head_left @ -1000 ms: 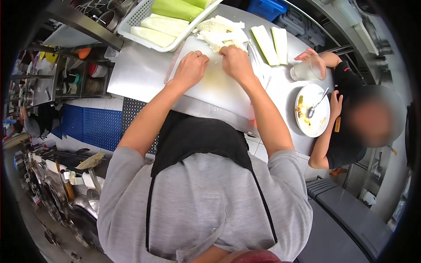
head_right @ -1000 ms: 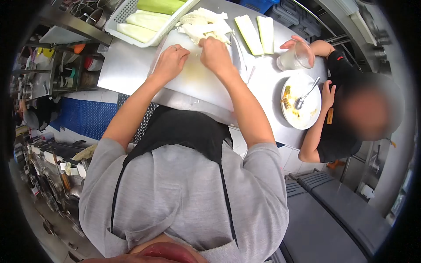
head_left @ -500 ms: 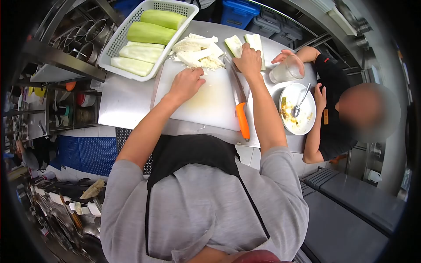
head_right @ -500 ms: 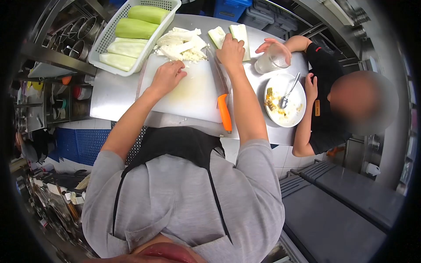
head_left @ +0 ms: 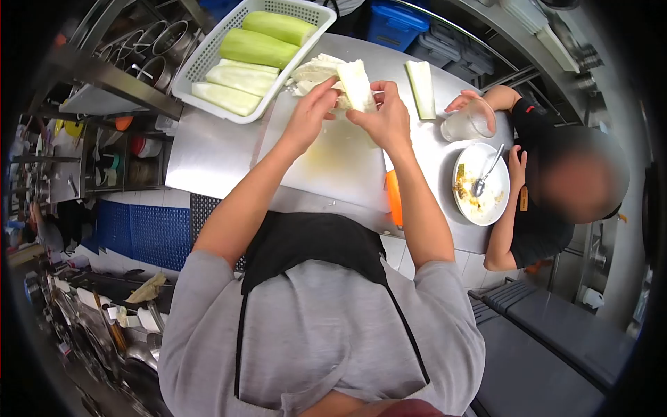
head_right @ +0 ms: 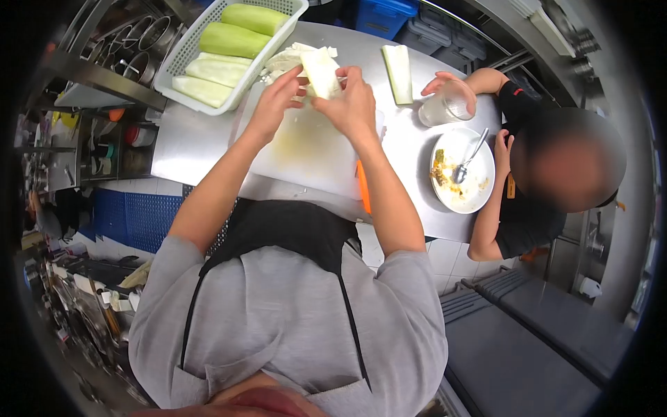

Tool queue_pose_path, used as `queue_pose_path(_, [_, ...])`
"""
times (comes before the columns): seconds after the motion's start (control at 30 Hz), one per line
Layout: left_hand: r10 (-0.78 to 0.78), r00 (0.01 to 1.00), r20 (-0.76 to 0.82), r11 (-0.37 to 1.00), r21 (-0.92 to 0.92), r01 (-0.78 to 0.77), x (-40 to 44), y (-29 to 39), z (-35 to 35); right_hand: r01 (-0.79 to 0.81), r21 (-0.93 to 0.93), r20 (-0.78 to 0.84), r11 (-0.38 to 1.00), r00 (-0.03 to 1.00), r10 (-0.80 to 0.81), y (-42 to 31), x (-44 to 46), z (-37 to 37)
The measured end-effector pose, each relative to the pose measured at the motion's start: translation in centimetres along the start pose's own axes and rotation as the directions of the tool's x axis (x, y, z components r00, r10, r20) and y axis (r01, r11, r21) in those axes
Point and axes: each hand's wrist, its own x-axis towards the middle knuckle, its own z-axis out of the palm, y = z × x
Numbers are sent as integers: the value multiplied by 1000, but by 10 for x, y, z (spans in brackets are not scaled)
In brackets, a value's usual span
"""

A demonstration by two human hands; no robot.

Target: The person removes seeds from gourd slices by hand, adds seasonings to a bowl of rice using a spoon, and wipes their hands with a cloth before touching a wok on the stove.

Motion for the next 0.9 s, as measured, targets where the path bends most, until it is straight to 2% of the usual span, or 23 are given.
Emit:
queue_pose_path(0.03, [-121, 990, 74, 967, -218, 135, -3, 13, 6, -13, 49, -3, 999, 1000, 13, -9, -9, 6])
queue_pose_path(0.07, [-215, 961, 172, 870, -414, 268, -6, 23, 11, -23, 98, -8, 995, 1000, 24, -15, -16, 12])
queue_pose_path(0.1, [-211, 948, 240, 855, -424, 298, -12, 27, 15, 47, 100, -39, 994, 998, -43, -19, -22, 18])
queue_pose_path(0.2, [-157, 964, 215, 739, -622, 259, -18, 19, 13, 5, 204, 124, 979, 992, -30, -30, -24, 10])
queue_pose_path(0.33, [-154, 951, 267, 775, -564, 284, -31, 24, 5, 329, 104, -115, 939, 941, -317, -28, -8, 14])
queue_pose_path(0.37, [-186, 956, 227, 777, -562, 285, -33, 28, 9, 373, 131, -137, 919, 925, -356, -33, -5, 14])
queue_pose_path(0.47, [-191, 953, 235, 787, -544, 292, -33, 21, 3, 407, -7, -91, 913, 909, -406, -39, 4, 10])
queue_pose_path(0.57, [-194, 963, 187, 849, -460, 260, -35, 20, -2, 421, 7, -40, 907, 907, -420, -44, 4, 8])
queue_pose_path(0.67, [-242, 961, 135, 881, -386, 276, -39, 23, 0, 438, -12, -66, 899, 897, -438, -37, 9, 18])
queue_pose_path(0.77, [-210, 976, 60, 917, -333, 218, -44, 31, 7, 458, -36, -51, 888, 887, -459, -37, 7, 23])
queue_pose_path(0.9, [-204, 978, 50, 934, -289, 209, -44, 32, 7, 417, 40, -70, 908, 908, -414, -42, 4, 23])
